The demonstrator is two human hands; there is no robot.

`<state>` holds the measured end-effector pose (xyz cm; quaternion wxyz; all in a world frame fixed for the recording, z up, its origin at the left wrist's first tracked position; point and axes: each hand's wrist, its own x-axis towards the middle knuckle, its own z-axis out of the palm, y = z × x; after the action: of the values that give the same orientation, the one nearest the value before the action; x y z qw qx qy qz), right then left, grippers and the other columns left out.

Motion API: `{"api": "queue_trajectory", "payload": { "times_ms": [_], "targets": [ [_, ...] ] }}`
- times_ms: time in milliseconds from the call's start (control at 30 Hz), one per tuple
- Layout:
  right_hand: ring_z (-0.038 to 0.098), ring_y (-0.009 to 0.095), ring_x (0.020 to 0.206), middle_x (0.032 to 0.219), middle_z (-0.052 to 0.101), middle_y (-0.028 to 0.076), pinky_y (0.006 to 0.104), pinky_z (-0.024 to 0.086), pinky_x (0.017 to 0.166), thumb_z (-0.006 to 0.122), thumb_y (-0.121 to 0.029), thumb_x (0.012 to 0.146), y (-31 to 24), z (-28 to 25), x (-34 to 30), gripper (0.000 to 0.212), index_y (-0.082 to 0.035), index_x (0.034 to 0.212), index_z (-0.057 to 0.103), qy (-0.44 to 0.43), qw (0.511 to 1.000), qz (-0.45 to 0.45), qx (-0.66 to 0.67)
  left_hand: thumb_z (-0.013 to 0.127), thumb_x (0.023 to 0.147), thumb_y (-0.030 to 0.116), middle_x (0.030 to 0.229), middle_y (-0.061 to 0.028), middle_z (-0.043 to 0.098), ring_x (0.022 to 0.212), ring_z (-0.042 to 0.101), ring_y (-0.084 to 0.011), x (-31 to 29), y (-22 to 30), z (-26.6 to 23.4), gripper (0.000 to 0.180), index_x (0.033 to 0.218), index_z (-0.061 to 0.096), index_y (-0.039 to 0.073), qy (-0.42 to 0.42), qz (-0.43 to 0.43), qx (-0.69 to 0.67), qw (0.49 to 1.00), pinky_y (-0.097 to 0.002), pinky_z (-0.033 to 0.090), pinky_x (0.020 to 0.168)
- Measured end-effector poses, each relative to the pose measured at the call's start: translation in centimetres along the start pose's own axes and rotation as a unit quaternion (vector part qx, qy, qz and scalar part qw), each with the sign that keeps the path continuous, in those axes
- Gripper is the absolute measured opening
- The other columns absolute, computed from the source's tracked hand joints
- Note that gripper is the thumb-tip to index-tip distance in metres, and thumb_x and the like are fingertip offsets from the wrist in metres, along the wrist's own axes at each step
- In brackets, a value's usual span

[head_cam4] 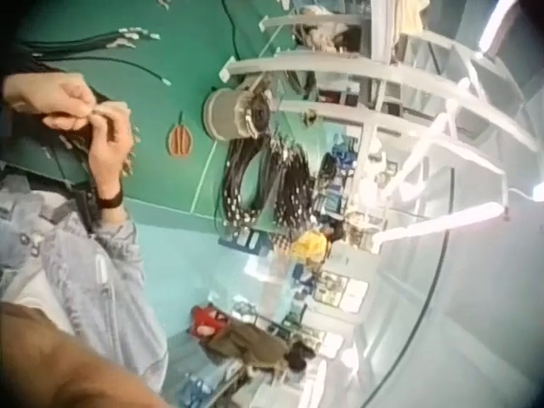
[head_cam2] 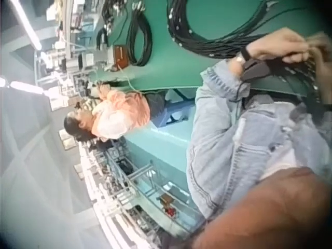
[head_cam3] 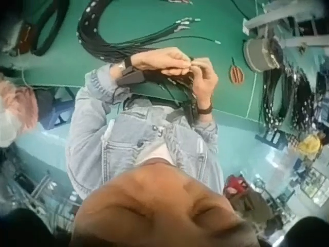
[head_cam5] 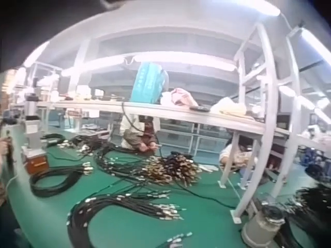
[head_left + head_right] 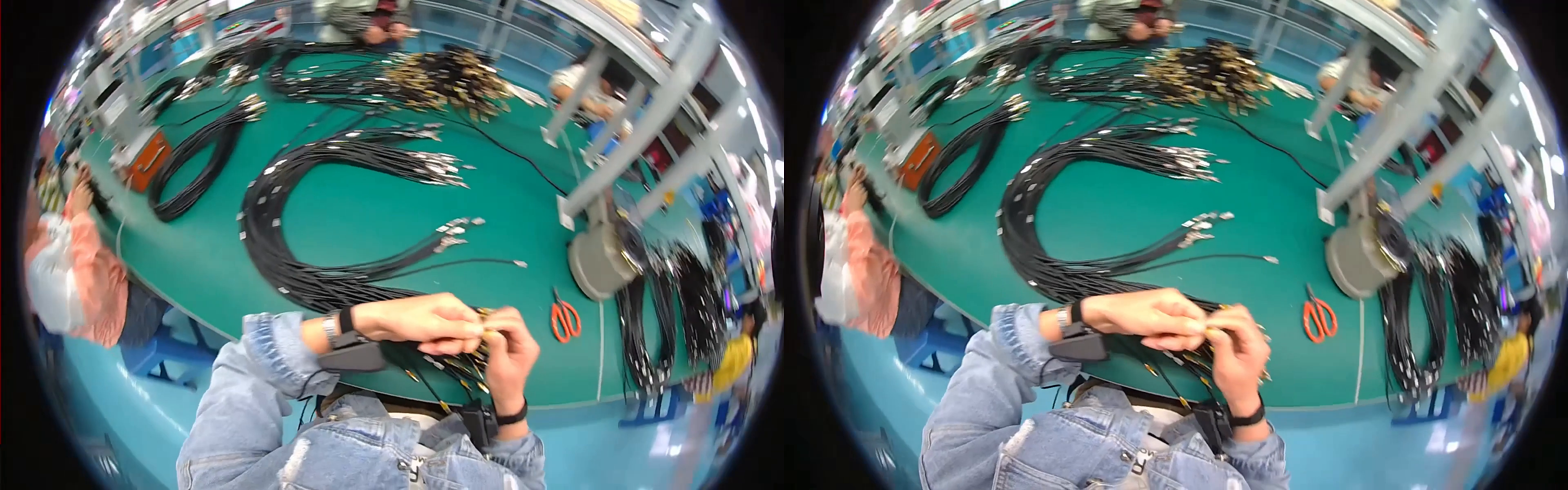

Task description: The person picks up individual cables to press a yellow component onto the connector end by hand, occasionally using shears to trim a piece. After repeating this for several cables, they gather the finished group into a bundle and move it to the side.

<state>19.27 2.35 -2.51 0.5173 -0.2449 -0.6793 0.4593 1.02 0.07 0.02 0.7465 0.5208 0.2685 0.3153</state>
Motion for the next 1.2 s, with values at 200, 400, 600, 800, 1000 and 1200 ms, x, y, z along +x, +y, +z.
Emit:
{"api": "queue_trajectory", "payload": {
  "times_ms": [200, 400, 600, 800, 1000, 1200],
  "targets": [
    [0.053, 0.016, 0.072, 0.079, 0.059, 0.009, 0.0268, 0.043, 0.065, 0.052, 0.007, 0.081, -0.3, -2.4, 0.3, 0.01, 0.002, 0.082, 0.06, -0.046, 0.997, -0.055, -0.026, 0.045, 0.097, 0.027, 0.055, 0.0037, 0.045, 0.044, 0.038, -0.0024, 1.0, 0.0, 1.5, 0.031, 0.081, 0.056, 0.002, 0.012, -0.047, -0.023, 0.999, -0.0183, 0.029, 0.042],
    [0.054, 0.01, 0.075, 0.081, 0.061, 0.004, 0.0239, 0.044, 0.067, 0.053, -0.007, 0.09, -0.3, -7.6, 1.6, 0.013, 0.002, 0.092, 0.063, 0.013, 0.994, 0.074, -0.082, 0.055, 0.089, 0.018, 0.064, -0.0065, 0.055, 0.06, 0.054, -0.0207, 4.2, -3.3, -0.3, 0.018, 0.088, 0.059, 0.0, 0.176, 0.119, 0.379, 0.901, -0.0308, 0.043, 0.057],
    [0.052, 0.007, 0.071, 0.081, 0.06, 0.0, 0.0214, 0.042, 0.067, 0.058, -0.018, 0.089, 0.7, -22.6, 7.2, 0.02, 0.0, 0.094, 0.064, 0.227, 0.948, 0.052, -0.217, 0.06, 0.082, 0.013, 0.084, -0.0122, 0.06, 0.083, 0.056, -0.0324, 5.6, -4.9, -1.5, 0.016, 0.093, 0.06, 0.002, 0.269, 0.134, 0.577, 0.759, -0.0394, 0.046, 0.072],
    [0.055, 0.009, 0.082, 0.091, 0.063, 0.001, 0.0228, 0.042, 0.074, 0.059, -0.035, 0.089, 2.7, -36.3, 12.2, 0.035, -0.003, 0.104, 0.065, 0.154, 0.915, 0.165, -0.334, 0.062, 0.081, 0.02, 0.088, -0.012, 0.059, 0.089, 0.056, -0.0309, 5.7, -6.4, -2.6, 0.018, 0.091, 0.061, 0.005, 0.276, 0.122, 0.557, 0.773, -0.0402, 0.046, 0.076],
    [0.045, 0.004, 0.067, 0.075, 0.054, -0.009, 0.0258, 0.031, 0.058, 0.061, -0.047, 0.082, 2.0, -38.2, 14.5, 0.031, -0.016, 0.083, 0.061, 0.092, 0.878, 0.403, -0.24, 0.06, 0.084, 0.023, 0.086, -0.0108, 0.056, 0.088, 0.054, -0.0297, 5.6, -7.4, -2.5, 0.019, 0.09, 0.057, 0.005, 0.275, 0.144, 0.551, 0.774, -0.0397, 0.045, 0.077],
    [0.046, 0.005, 0.065, 0.077, 0.056, -0.01, 0.0269, 0.033, 0.059, 0.063, -0.041, 0.082, 4.7, -39.9, 16.0, 0.024, -0.017, 0.086, 0.06, 0.072, 0.884, 0.42, -0.195, 0.059, 0.085, 0.024, 0.085, -0.0097, 0.055, 0.086, 0.053, -0.0284, 4.9, -7.9, -2.6, 0.019, 0.088, 0.056, 0.005, 0.294, 0.142, 0.54, 0.776, -0.0394, 0.044, 0.074]
  ]
}}
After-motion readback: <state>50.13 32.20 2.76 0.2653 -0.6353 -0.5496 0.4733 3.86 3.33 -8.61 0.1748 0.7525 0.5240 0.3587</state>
